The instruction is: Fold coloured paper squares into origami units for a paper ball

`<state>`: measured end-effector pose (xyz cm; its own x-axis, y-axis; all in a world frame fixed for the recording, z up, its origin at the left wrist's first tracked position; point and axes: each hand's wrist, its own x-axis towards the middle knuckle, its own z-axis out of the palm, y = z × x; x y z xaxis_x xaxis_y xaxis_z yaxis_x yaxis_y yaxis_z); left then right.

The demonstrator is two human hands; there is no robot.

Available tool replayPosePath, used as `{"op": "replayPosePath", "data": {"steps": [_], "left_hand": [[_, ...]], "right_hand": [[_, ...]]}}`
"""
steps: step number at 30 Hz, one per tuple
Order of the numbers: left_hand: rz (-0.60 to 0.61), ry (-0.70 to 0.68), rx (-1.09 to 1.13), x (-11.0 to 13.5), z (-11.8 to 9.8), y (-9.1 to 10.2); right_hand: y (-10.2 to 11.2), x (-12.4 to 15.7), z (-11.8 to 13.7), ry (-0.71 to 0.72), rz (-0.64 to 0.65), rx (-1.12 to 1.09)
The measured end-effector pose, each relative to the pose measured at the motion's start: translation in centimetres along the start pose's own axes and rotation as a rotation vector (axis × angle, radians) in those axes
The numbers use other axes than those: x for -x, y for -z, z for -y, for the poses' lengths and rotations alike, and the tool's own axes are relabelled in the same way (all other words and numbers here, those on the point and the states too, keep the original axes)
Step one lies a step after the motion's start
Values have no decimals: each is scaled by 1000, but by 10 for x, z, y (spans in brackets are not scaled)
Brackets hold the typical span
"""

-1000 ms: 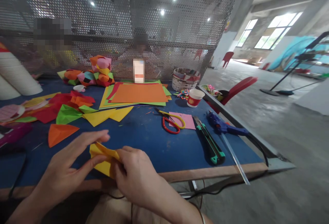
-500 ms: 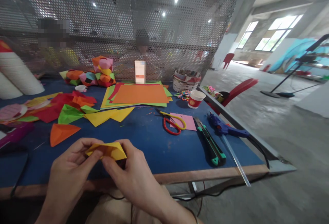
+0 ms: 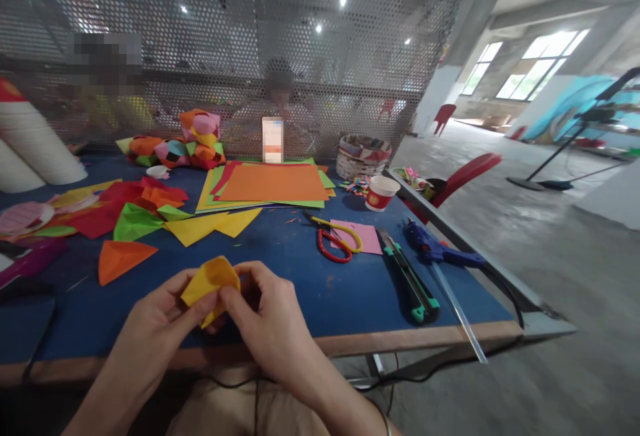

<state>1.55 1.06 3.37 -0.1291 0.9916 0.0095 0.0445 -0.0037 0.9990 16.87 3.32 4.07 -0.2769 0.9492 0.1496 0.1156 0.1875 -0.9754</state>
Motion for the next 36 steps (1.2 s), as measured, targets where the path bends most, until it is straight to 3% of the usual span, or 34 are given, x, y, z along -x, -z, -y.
{"op": "replayPosePath", "data": {"steps": [3, 9, 17, 31, 36], "left_hand": [[1, 13, 19, -2, -2, -1], [82, 81, 24, 3, -8, -4], [111, 112, 6, 3, -11, -2], [144, -43, -129, -2, 11, 3], [139, -96, -158, -4, 9, 3]], "right_hand": [[1, 1, 0, -54, 51, -37], [6, -4, -3, -26, -75, 33], [7, -7, -8, -47, -30, -50], [10, -8, -12, -59, -23, -26], [10, -6, -10, -56, -26, -5]]}}
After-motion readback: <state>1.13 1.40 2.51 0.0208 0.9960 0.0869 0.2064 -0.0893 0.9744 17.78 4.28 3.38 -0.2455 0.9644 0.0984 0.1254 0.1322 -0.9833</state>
